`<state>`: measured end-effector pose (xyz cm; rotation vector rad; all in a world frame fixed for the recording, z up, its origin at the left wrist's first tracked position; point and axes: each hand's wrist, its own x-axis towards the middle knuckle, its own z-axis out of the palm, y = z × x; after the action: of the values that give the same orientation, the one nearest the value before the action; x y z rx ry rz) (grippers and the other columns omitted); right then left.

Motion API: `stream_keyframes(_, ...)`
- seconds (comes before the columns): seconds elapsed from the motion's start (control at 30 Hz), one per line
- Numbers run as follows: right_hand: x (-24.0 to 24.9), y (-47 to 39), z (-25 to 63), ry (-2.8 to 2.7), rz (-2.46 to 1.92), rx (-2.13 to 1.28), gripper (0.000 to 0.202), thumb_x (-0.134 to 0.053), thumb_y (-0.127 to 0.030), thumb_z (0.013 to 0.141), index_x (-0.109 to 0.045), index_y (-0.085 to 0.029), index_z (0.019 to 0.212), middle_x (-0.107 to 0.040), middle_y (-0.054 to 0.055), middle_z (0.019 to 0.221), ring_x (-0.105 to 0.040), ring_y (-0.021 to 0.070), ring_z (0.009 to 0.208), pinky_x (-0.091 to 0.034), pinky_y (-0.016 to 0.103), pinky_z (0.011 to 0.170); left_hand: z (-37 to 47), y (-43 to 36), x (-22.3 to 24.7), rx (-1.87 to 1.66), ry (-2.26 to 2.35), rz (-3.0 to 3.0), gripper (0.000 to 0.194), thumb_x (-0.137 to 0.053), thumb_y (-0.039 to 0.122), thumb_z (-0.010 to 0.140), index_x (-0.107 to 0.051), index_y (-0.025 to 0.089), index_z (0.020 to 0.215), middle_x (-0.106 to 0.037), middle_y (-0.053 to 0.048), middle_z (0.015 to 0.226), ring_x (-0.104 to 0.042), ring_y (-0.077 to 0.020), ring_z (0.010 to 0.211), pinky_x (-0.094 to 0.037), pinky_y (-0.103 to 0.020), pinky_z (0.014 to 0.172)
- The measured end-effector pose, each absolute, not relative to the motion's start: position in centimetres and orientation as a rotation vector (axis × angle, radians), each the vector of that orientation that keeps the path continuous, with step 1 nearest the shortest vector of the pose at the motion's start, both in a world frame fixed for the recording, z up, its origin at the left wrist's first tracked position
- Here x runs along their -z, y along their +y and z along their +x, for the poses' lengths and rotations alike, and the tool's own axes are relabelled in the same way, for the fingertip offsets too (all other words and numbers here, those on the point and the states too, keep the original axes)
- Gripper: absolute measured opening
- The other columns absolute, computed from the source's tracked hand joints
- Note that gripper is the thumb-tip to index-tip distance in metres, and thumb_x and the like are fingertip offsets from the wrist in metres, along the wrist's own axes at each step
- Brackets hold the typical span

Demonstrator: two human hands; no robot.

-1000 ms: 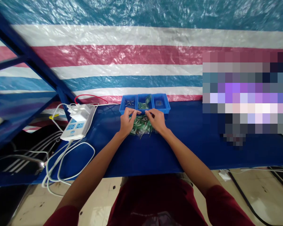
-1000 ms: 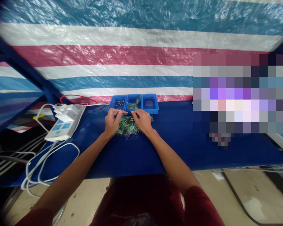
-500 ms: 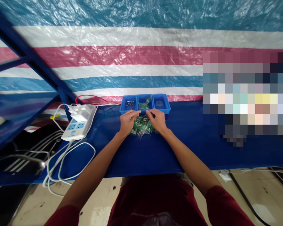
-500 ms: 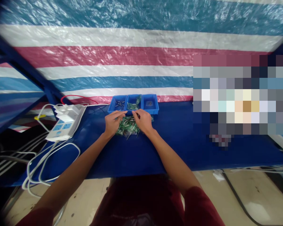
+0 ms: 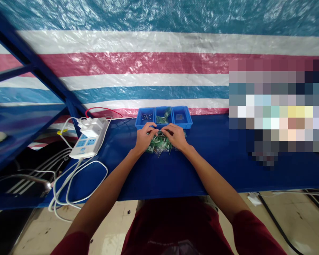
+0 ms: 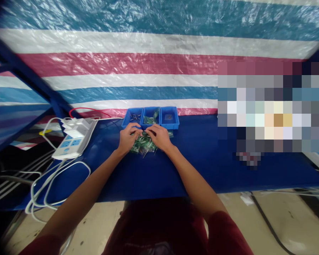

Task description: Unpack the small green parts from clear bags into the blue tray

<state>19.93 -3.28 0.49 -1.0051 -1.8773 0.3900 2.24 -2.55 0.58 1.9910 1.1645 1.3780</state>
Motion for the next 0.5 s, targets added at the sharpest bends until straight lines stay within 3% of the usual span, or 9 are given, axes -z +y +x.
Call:
stream_keyframes(0.1, -0.34, -3.13, 19.94, -1.872, -1.035, -0.369, 0.029, -0.049, -0.039, 0.096, -0.069, -0.02, 0.086, -0.066, 0.005, 0.081, -0.058, 0.0167, 0.073, -0.045, 0.028, 0.072, 2.25, -2.72, -0.96, -1.38, 1.159, 2.023, 0.029, -0.059, 0.045, 0.088, -0.065, 0.019, 0.098, -0.065, 0.003, 0.061, -0.051, -0.0093, 0.046, -0.044, -0.022, 0.053)
stream_keyframes(0.27, -0.02, -2.98, 19.84, -1.835, -1.091, -0.331, 0.031, -0.047, -0.039, 0.096, -0.067, -0.02, 0.082, -0.065, 0.005, 0.08, -0.058, 0.0172, 0.074, -0.044, 0.028, 0.072, 2.16, -2.82, -1.22, -1.384, 1.197, 2.229, 0.034, -0.057, 0.048, 0.089, -0.069, 0.018, 0.077, -0.071, -0.003, 0.072, -0.062, -0.0139, 0.062, -0.049, -0.026, 0.065)
stream_keyframes(0.4, -0.17, -3.14, 19.58, -1.812, -1.118, -0.307, 0.032, -0.048, -0.04, 0.096, -0.067, -0.02, 0.079, -0.065, 0.005, 0.076, -0.059, 0.0173, 0.072, -0.044, 0.028, 0.069, 2.36, -3.04, -0.97, -1.438, 1.239, 2.339, 0.035, -0.055, 0.047, 0.091, -0.069, 0.018, 0.078, -0.07, -0.003, 0.072, -0.062, -0.0138, 0.062, -0.049, -0.026, 0.066)
stream_keyframes(0.5, -0.61, -3.37, 19.46, -1.767, -1.137, -0.325, 0.033, -0.047, -0.042, 0.096, -0.069, -0.02, 0.087, -0.068, 0.005, 0.081, -0.059, 0.0166, 0.069, -0.044, 0.028, 0.068, 2.29, -2.84, -1.19, -1.533, 1.291, 2.358, 0.032, -0.054, 0.044, 0.093, -0.069, 0.019, 0.081, -0.07, -0.003, 0.074, -0.062, -0.0141, 0.065, -0.049, -0.027, 0.069)
